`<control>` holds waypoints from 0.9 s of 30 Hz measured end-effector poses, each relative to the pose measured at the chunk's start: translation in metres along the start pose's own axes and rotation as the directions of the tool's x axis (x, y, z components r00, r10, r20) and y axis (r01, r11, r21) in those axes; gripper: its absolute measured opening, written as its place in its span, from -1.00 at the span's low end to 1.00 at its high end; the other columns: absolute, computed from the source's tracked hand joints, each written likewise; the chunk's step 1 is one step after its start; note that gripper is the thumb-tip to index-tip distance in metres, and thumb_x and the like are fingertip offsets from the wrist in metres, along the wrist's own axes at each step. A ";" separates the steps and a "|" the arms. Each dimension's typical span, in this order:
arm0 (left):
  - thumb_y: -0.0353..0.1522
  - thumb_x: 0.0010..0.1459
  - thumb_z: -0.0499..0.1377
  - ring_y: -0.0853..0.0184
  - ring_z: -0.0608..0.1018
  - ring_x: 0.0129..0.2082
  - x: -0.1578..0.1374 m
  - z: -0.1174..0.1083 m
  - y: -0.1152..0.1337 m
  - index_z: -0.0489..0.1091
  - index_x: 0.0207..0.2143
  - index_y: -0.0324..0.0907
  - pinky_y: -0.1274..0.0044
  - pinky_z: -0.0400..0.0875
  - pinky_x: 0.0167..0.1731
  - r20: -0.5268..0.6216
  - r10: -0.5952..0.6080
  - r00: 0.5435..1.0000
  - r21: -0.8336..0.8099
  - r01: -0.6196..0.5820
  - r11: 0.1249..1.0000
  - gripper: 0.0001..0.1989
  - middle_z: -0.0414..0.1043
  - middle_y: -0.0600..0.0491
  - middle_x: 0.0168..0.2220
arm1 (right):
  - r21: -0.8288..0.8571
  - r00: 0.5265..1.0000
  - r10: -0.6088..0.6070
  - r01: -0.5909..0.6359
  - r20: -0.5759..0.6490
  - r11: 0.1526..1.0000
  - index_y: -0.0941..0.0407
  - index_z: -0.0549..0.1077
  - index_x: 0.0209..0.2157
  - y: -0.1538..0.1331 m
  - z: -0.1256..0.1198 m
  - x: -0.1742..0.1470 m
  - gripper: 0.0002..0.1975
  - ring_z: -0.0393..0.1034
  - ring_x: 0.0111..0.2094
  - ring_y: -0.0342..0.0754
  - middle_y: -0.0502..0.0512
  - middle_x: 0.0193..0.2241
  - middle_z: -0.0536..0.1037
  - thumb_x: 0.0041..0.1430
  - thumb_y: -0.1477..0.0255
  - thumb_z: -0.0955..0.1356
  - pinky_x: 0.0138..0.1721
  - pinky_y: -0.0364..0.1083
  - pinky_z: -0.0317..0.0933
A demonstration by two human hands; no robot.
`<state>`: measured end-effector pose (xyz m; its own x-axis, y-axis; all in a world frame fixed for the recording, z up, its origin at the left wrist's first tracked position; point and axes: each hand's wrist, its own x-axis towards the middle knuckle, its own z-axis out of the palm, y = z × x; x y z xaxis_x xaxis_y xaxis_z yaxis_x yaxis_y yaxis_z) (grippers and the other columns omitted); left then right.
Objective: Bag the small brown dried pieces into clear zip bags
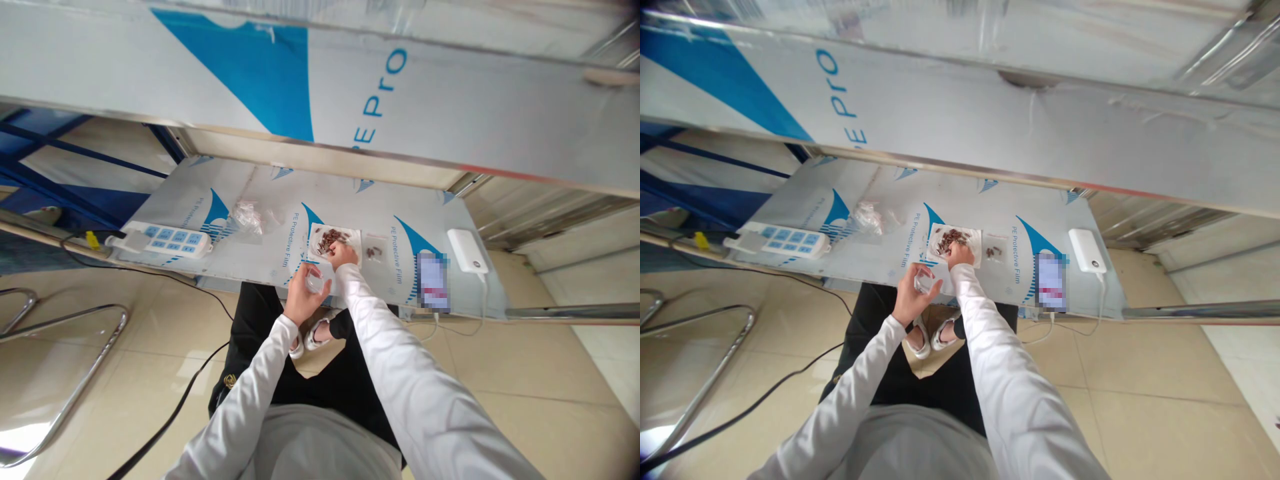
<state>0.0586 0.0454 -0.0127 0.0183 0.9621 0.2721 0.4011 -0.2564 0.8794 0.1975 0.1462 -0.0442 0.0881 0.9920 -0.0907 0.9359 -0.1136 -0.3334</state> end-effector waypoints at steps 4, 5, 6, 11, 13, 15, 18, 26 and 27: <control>-0.33 -0.01 0.22 0.32 0.49 -0.36 0.005 0.001 -0.001 0.22 -0.35 -0.12 0.47 0.35 -0.25 0.006 -0.019 1.000 0.005 0.019 1.000 -0.79 0.38 0.10 -0.40 | 0.170 0.996 0.023 -0.008 -0.086 0.985 0.10 0.50 -0.21 -0.008 -0.026 -0.023 -0.77 0.50 -0.33 -0.06 0.08 -0.34 0.62 0.07 0.44 0.30 -0.30 -0.14 0.34; -0.34 -0.01 0.21 0.32 0.49 -0.36 0.006 0.002 -0.001 0.22 -0.35 -0.12 0.46 0.35 -0.25 0.008 -0.018 1.000 0.004 0.018 1.000 -0.79 0.38 0.09 -0.39 | 0.217 0.994 0.002 0.021 -0.106 0.976 0.12 0.49 -0.17 -0.011 -0.035 -0.035 -0.74 0.50 -0.33 -0.08 0.09 -0.31 0.61 0.11 0.41 0.28 -0.31 -0.16 0.35; -0.35 -0.02 0.21 0.32 0.49 -0.35 0.008 0.002 -0.001 0.22 -0.34 -0.13 0.46 0.35 -0.25 0.010 -0.014 1.000 0.000 0.014 1.000 -0.79 0.38 0.09 -0.39 | 0.277 0.992 -0.031 0.065 -0.125 0.959 0.14 0.48 -0.14 -0.013 -0.045 -0.048 -0.73 0.50 -0.34 -0.10 0.10 -0.28 0.61 0.14 0.39 0.27 -0.32 -0.17 0.35; -0.41 -0.06 0.21 0.31 0.49 -0.39 0.011 0.009 0.009 0.20 -0.30 -0.12 0.47 0.35 -0.33 0.043 0.001 0.999 -0.066 0.002 0.998 -0.74 0.41 0.07 -0.38 | 0.560 0.953 -0.272 0.298 -0.131 0.773 0.10 0.54 -0.30 -0.025 -0.085 -0.103 -0.83 0.44 -0.52 -0.13 0.01 -0.45 0.60 0.01 0.45 0.37 -0.44 -0.17 0.32; -0.43 -0.06 0.20 0.30 0.49 -0.40 0.010 0.011 0.013 0.20 -0.32 -0.13 0.47 0.35 -0.33 0.052 0.006 0.999 -0.083 -0.002 0.997 -0.75 0.40 0.08 -0.40 | 0.463 0.949 -0.308 0.306 -0.074 0.832 0.07 0.56 -0.32 -0.028 -0.092 -0.110 -0.83 0.44 -0.52 -0.12 0.01 -0.47 0.61 -0.01 0.49 0.38 -0.40 -0.14 0.33; -0.44 -0.07 0.19 0.30 0.48 -0.39 0.009 0.013 0.016 0.19 -0.32 -0.12 0.47 0.34 -0.32 0.054 0.017 0.998 -0.085 -0.012 0.996 -0.75 0.39 0.08 -0.41 | 0.304 0.941 -0.336 0.332 -0.039 0.893 0.04 0.57 -0.26 -0.029 -0.096 -0.110 -0.79 0.47 -0.46 -0.06 0.05 -0.42 0.62 0.03 0.48 0.37 -0.32 -0.09 0.33; -0.46 -0.10 0.19 0.30 0.47 -0.39 0.008 0.014 0.018 0.19 -0.31 -0.12 0.47 0.34 -0.32 0.042 0.031 0.999 -0.087 -0.028 0.996 -0.72 0.38 0.09 -0.40 | 0.159 0.917 -0.397 0.396 -0.024 0.905 0.01 0.55 -0.17 -0.028 -0.100 -0.110 -0.78 0.49 -0.36 0.01 0.10 -0.37 0.61 0.13 0.41 0.35 -0.28 -0.06 0.32; -0.33 -0.14 0.28 0.32 0.40 -0.35 0.001 -0.010 0.029 0.20 -0.15 -0.15 0.45 0.35 -0.29 0.157 0.107 0.982 -0.126 -0.088 0.988 -0.53 0.32 0.04 -0.30 | 0.234 0.827 -0.562 0.550 -0.019 0.802 0.04 0.52 -0.37 -0.017 -0.117 -0.117 -0.92 0.43 -0.34 -0.04 0.03 -0.42 0.56 0.15 0.46 0.35 -0.27 -0.09 0.29; -0.31 -0.10 0.27 0.31 0.40 -0.34 -0.001 -0.015 0.032 0.22 -0.11 -0.15 0.45 0.35 -0.27 0.175 0.104 0.979 -0.170 -0.075 0.983 -0.53 0.32 0.03 -0.28 | 0.242 0.822 -0.568 0.557 -0.026 0.795 0.04 0.52 -0.37 -0.015 -0.121 -0.117 -0.90 0.42 -0.34 -0.04 0.02 -0.43 0.55 0.16 0.48 0.34 -0.27 -0.08 0.29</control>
<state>0.0578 0.0353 0.0206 0.2197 0.9314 0.2901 0.2369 -0.3394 0.9103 0.2146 0.0387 0.0851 -0.4505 0.8818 0.1394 0.7102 0.4486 -0.5425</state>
